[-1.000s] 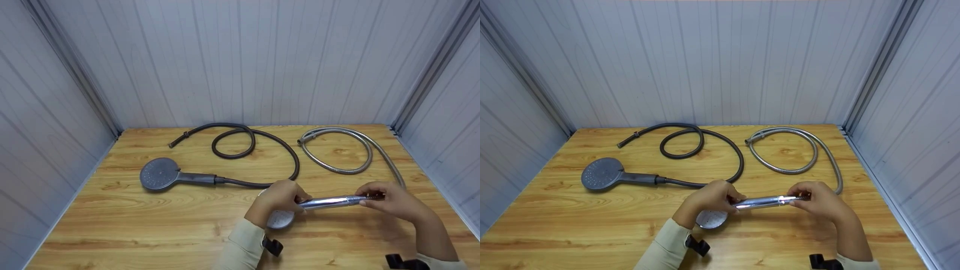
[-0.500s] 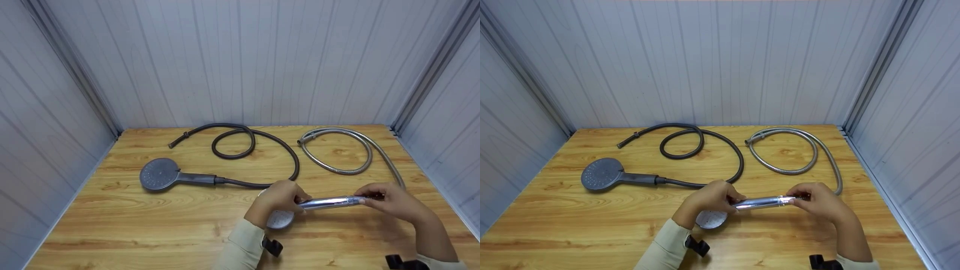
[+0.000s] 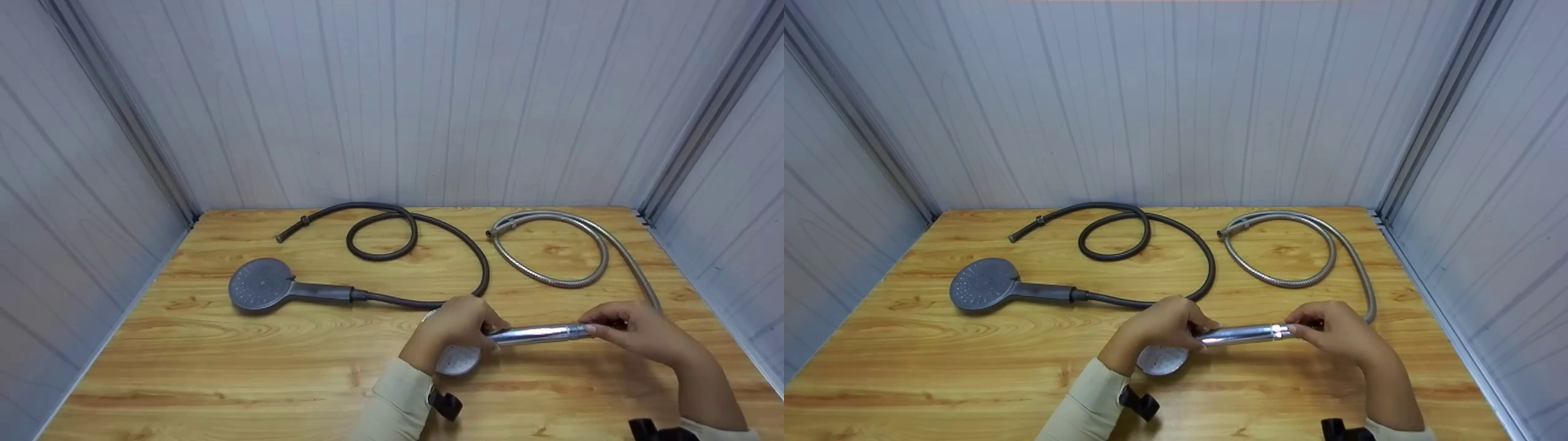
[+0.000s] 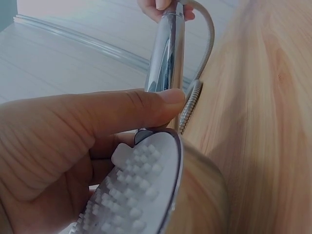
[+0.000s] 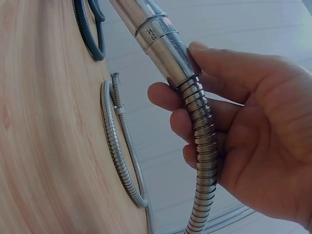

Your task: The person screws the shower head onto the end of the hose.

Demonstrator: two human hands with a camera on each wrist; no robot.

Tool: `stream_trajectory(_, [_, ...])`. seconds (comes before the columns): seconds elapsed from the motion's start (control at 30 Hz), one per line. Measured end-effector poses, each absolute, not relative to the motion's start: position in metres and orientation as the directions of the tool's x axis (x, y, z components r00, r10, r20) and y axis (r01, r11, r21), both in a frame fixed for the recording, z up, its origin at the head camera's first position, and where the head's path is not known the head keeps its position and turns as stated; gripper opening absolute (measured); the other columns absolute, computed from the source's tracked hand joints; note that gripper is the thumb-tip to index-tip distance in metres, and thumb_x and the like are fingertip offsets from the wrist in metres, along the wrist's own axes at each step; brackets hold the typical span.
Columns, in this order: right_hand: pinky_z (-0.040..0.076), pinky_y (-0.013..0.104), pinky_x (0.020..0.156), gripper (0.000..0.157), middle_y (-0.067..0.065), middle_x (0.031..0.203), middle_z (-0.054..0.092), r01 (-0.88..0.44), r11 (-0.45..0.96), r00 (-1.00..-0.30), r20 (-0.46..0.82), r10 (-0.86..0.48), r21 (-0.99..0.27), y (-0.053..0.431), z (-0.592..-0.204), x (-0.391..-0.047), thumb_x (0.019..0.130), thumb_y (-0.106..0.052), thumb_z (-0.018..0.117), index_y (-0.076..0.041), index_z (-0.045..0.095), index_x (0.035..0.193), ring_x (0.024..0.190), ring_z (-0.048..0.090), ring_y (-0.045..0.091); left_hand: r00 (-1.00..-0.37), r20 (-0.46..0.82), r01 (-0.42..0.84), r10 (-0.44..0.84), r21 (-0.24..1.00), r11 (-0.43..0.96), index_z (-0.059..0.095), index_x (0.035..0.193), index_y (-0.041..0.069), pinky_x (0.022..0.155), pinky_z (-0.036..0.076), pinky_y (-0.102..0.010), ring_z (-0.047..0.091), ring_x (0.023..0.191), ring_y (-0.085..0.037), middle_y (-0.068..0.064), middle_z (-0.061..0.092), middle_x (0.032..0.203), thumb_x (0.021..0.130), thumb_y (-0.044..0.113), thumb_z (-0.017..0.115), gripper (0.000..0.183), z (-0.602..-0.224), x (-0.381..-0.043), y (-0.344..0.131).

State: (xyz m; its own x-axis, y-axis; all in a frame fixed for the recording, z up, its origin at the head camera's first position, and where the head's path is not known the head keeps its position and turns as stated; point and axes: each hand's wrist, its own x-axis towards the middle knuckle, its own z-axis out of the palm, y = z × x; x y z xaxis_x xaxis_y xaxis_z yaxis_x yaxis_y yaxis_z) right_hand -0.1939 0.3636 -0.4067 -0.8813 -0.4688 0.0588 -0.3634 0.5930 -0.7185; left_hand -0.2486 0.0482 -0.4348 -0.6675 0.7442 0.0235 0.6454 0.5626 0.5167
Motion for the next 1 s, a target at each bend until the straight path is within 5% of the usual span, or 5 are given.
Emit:
stream_trajectory(0.3, [0.048, 0.027, 0.065, 0.022, 0.006, 0.098, 0.066, -0.351, 0.578, -0.901, 0.096, -0.424, -0.736, 0.362, -0.4077, -0.1916, 0.087, -0.012, 0.074, -0.007, 0.068, 0.107, 0.078, 0.057, 0.014, -0.673, 0.024, 0.642, 0.74, 0.517, 0.566, 0.074, 0.114, 0.022, 0.055, 0.037, -0.014, 0.045, 0.061, 0.0, 0.016, 0.059, 0.07, 0.077, 0.022, 0.084, 0.039, -0.4338, -0.2477, 0.0469])
stream_trajectory(1.0, [0.047, 0.027, 0.06, 0.012, 0.0, 0.09, 0.068, -0.434, 0.556, -0.869, 0.166, -0.466, -0.709, 0.3634, -0.4106, -0.1935, 0.088, -0.009, 0.072, -0.012, 0.071, 0.1, 0.071, 0.055, 0.013, -0.66, 0.048, 0.671, 0.75, 0.487, 0.559, 0.074, 0.115, 0.022, 0.055, 0.036, -0.014, 0.043, 0.061, 0.0, 0.015, 0.056, 0.068, 0.077, 0.023, 0.085, 0.039, -0.431, -0.2467, 0.0461])
